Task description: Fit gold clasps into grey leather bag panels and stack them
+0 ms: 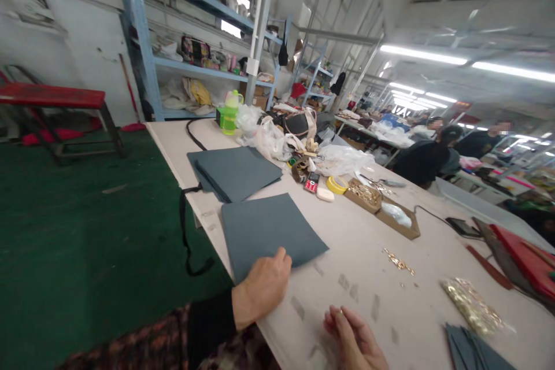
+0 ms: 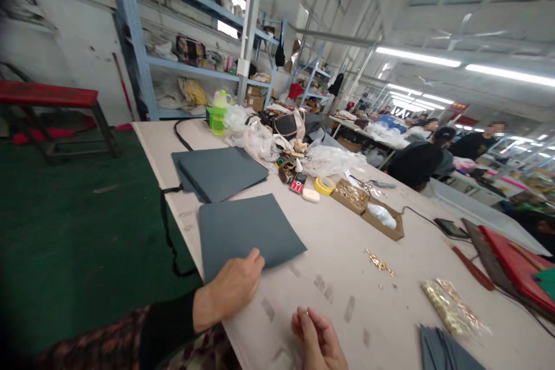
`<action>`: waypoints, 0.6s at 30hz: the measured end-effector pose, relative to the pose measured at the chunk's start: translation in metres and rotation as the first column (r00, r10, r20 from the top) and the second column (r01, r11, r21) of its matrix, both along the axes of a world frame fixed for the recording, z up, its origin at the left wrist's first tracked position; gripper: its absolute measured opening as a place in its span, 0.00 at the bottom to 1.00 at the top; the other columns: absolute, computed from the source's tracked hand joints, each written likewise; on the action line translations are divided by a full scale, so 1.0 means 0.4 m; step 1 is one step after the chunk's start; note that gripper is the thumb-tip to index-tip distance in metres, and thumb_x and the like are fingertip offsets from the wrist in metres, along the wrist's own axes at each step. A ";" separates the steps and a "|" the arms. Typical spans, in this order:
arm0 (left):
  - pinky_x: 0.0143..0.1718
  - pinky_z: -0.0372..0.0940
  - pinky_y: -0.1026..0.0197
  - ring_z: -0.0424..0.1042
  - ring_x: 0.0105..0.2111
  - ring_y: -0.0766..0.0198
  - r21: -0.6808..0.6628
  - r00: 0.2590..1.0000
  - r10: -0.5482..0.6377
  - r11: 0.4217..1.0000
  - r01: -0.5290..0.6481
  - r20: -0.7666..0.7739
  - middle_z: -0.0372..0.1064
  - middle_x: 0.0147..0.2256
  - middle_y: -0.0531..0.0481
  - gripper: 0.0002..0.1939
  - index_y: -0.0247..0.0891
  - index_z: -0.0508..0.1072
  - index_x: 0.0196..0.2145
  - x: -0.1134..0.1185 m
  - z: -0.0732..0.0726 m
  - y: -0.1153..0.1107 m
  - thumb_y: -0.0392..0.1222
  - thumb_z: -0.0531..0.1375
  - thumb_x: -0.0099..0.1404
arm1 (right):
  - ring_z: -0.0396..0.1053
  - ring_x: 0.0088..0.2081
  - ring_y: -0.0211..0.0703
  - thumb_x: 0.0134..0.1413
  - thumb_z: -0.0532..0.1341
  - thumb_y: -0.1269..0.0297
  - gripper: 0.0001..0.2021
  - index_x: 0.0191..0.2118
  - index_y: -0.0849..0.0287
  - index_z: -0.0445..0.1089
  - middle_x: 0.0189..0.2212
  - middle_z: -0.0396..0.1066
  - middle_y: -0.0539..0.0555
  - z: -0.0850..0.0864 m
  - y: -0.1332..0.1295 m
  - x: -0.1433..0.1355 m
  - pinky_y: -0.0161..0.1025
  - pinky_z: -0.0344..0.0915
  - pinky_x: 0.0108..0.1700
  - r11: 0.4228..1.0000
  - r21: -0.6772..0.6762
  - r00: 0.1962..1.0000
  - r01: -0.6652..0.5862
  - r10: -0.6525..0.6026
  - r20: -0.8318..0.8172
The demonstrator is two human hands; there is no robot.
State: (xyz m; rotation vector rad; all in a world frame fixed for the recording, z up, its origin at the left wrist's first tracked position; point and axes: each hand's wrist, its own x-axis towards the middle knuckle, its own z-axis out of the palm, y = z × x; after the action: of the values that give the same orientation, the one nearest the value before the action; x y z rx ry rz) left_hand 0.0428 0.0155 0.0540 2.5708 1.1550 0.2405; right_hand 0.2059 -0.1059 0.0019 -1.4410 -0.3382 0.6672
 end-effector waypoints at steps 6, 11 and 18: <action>0.29 0.67 0.57 0.73 0.31 0.55 -0.077 0.977 -0.170 0.981 0.181 0.126 0.70 0.40 0.40 0.15 0.36 0.71 0.41 0.043 0.010 -0.266 0.27 0.49 0.63 | 0.76 0.35 0.44 0.47 0.68 0.53 0.20 0.41 0.64 0.75 0.34 0.78 0.57 0.099 -0.013 0.003 0.38 0.73 0.40 0.963 -0.075 0.907 -0.259 0.269 0.323; 0.35 0.64 0.60 0.72 0.35 0.60 -0.223 0.916 -0.135 0.947 0.232 0.378 0.70 0.37 0.50 0.03 0.41 0.70 0.36 -0.059 0.001 -0.290 0.37 0.56 0.66 | 0.74 0.30 0.42 0.50 0.67 0.53 0.16 0.37 0.62 0.74 0.29 0.76 0.54 0.082 -0.007 -0.015 0.39 0.72 0.36 0.888 -0.177 0.856 -0.425 0.458 0.239; 0.36 0.66 0.59 0.73 0.33 0.60 -0.747 0.643 0.673 0.625 -0.229 0.366 0.73 0.33 0.51 0.17 0.38 0.69 0.38 -0.229 -0.066 -0.186 0.54 0.60 0.60 | 0.70 0.25 0.36 0.48 0.66 0.57 0.13 0.34 0.62 0.75 0.24 0.73 0.51 0.070 0.012 -0.021 0.32 0.68 0.28 0.787 -0.242 0.792 -0.567 0.602 0.101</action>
State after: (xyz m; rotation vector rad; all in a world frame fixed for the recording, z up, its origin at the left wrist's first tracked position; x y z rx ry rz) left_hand -0.0486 -0.0589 0.0274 1.3414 1.3223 0.6363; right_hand 0.1975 -0.1009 0.0300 -1.5965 -0.9089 1.1074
